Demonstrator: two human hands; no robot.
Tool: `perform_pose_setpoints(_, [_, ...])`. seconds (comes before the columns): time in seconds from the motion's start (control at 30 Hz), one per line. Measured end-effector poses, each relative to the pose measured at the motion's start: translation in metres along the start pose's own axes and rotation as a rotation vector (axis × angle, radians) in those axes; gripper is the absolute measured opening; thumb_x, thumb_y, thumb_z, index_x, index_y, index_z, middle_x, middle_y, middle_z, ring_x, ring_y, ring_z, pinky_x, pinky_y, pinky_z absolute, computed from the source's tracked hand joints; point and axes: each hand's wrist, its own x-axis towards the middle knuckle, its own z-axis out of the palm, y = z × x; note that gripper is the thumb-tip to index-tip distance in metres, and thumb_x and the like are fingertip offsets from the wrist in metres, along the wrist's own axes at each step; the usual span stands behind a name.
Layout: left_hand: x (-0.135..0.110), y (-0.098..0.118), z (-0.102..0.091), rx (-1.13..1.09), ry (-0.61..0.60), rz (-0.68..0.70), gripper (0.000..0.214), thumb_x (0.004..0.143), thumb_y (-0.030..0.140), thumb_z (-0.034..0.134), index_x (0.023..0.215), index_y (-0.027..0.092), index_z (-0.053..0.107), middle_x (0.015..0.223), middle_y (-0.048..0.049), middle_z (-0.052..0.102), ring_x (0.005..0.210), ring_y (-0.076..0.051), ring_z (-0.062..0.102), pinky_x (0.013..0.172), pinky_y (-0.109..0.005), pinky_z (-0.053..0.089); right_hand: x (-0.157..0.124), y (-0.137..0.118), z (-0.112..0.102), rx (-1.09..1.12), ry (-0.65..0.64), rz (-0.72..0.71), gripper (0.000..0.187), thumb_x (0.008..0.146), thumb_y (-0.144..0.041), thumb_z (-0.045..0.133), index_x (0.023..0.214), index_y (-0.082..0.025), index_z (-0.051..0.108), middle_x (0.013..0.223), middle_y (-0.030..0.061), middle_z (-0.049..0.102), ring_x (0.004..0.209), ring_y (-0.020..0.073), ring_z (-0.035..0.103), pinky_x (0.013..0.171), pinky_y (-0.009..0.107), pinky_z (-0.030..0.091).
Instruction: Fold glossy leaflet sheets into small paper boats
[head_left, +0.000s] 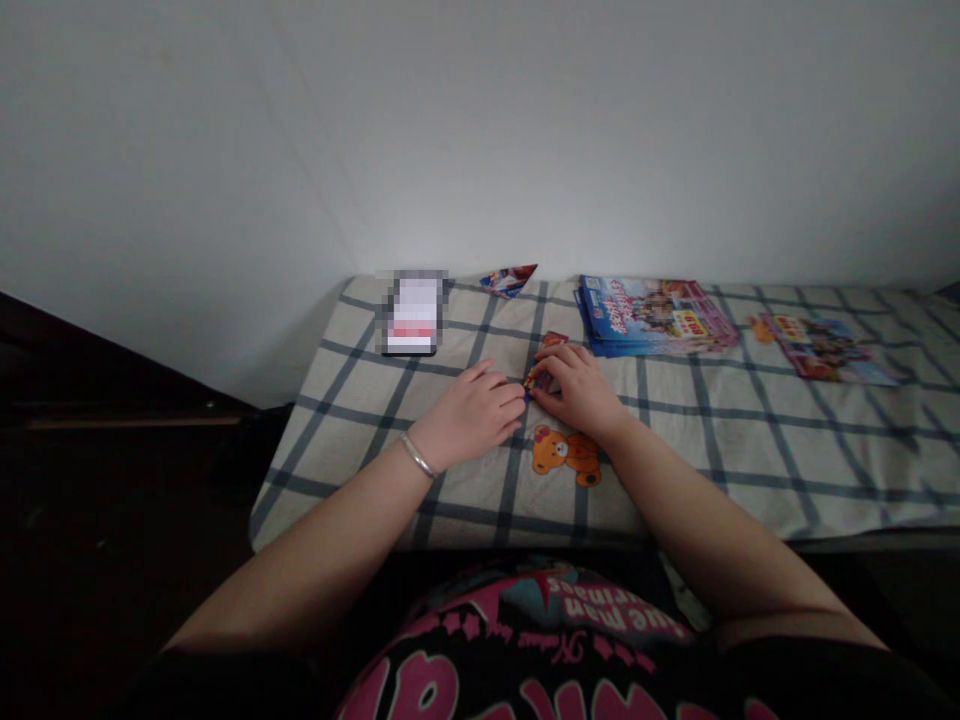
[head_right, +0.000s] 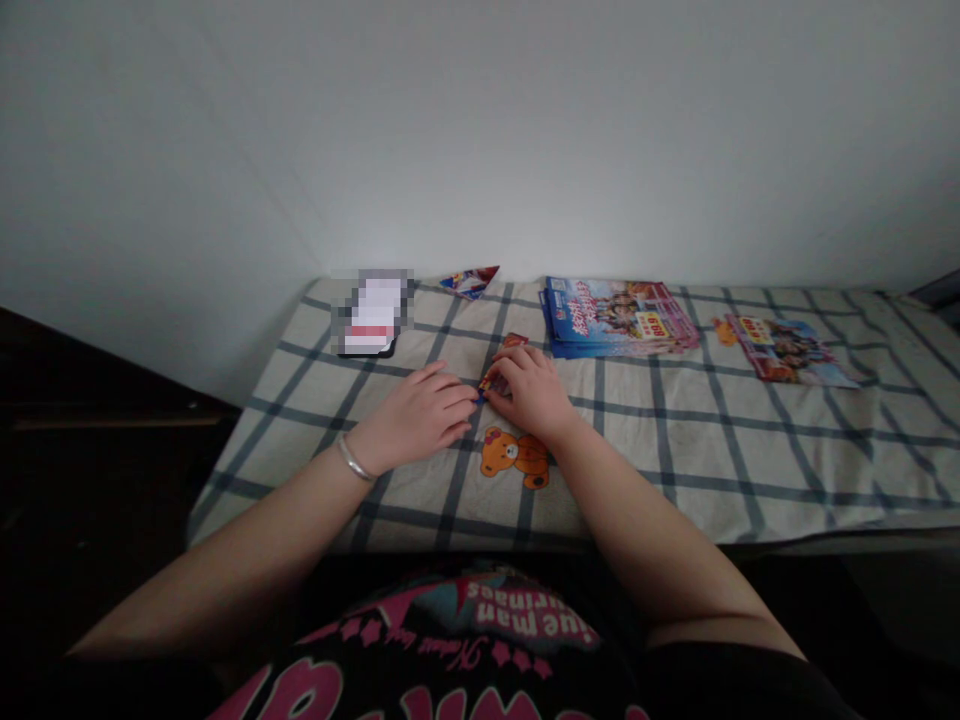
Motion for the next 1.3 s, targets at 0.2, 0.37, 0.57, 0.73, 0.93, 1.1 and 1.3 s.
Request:
perform_pose_setpoints(0.2, [-0.002,-0.006,-0.001,-0.051,-0.001,0.021,0.015,0.091,0.028,0.06,0.1,0.018,0.066,0.111,-0.0041,0.069,0.104,-0.021,0.058,0.104,-0.041,0.039,0.0,0.001,0.001,0.005,0.001,-0.004,0.015,0.084,-0.03,0.065,0.098,-0.023,0.063,0.119,0.0094,0.064,0.113,0.0294,0.053,0.097,0.047,0.044])
perform_pose_setpoints(0.37, [-0.004,-0.006,-0.001,-0.094,-0.016,0.003,0.015,0.091,0.028,0.06,0.101,0.018,0.065,0.112,-0.0039,0.068,0.105,-0.022,0.057,0.092,-0.037,0.045,-0.001,0.002,0.001,0.038,0.036,-0.003,0.022,0.084,-0.029,0.064,0.104,-0.021,0.06,0.121,0.0121,0.062,0.116,0.0299,0.053,0.1,0.048,0.043])
perform_pose_setpoints(0.57, [-0.003,-0.002,0.001,-0.098,-0.022,-0.04,0.021,0.093,0.028,0.058,0.111,0.021,0.065,0.113,-0.003,0.068,0.106,-0.022,0.056,0.086,-0.036,0.047,-0.002,-0.002,0.003,0.021,0.012,0.051,0.052,0.079,-0.029,0.063,0.128,-0.015,0.05,0.141,0.0205,0.047,0.135,0.0334,0.04,0.11,0.052,0.034])
perform_pose_setpoints(0.73, [0.001,0.002,0.0,-0.102,-0.029,-0.083,0.019,0.093,0.03,0.058,0.104,0.019,0.068,0.109,-0.004,0.068,0.104,-0.023,0.056,0.085,-0.036,0.047,-0.001,-0.006,0.003,-0.073,-0.079,0.125,0.072,0.079,-0.038,0.062,0.143,-0.015,0.039,0.152,0.0186,0.036,0.143,0.0356,0.029,0.117,0.057,0.02])
perform_pose_setpoints(0.93, [0.004,0.007,-0.003,-0.078,-0.029,-0.117,0.016,0.092,0.028,0.058,0.097,0.018,0.069,0.101,-0.005,0.067,0.099,-0.023,0.056,0.081,-0.036,0.047,0.0,-0.008,0.001,-0.067,-0.132,0.193,0.079,0.077,-0.037,0.059,0.148,-0.014,0.031,0.156,0.0171,0.031,0.146,0.0349,0.023,0.119,0.057,0.015])
perform_pose_setpoints(1.1, [0.004,0.007,0.0,-0.091,-0.02,-0.114,0.016,0.092,0.027,0.058,0.099,0.017,0.068,0.102,-0.0059,0.067,0.099,-0.022,0.056,0.083,-0.036,0.047,0.0,-0.006,0.0,-0.04,-0.114,0.225,0.078,0.077,-0.031,0.056,0.149,-0.015,0.03,0.157,0.0147,0.032,0.147,0.0344,0.021,0.12,0.059,0.011])
perform_pose_setpoints(1.3, [0.004,0.004,0.001,-0.11,-0.024,-0.119,0.016,0.093,0.027,0.057,0.097,0.017,0.068,0.104,-0.0053,0.067,0.1,-0.022,0.057,0.086,-0.037,0.047,-0.002,-0.004,0.001,-0.036,-0.092,0.277,0.077,0.074,-0.02,0.05,0.149,-0.017,0.032,0.156,0.0127,0.034,0.147,0.0337,0.023,0.119,0.061,0.014])
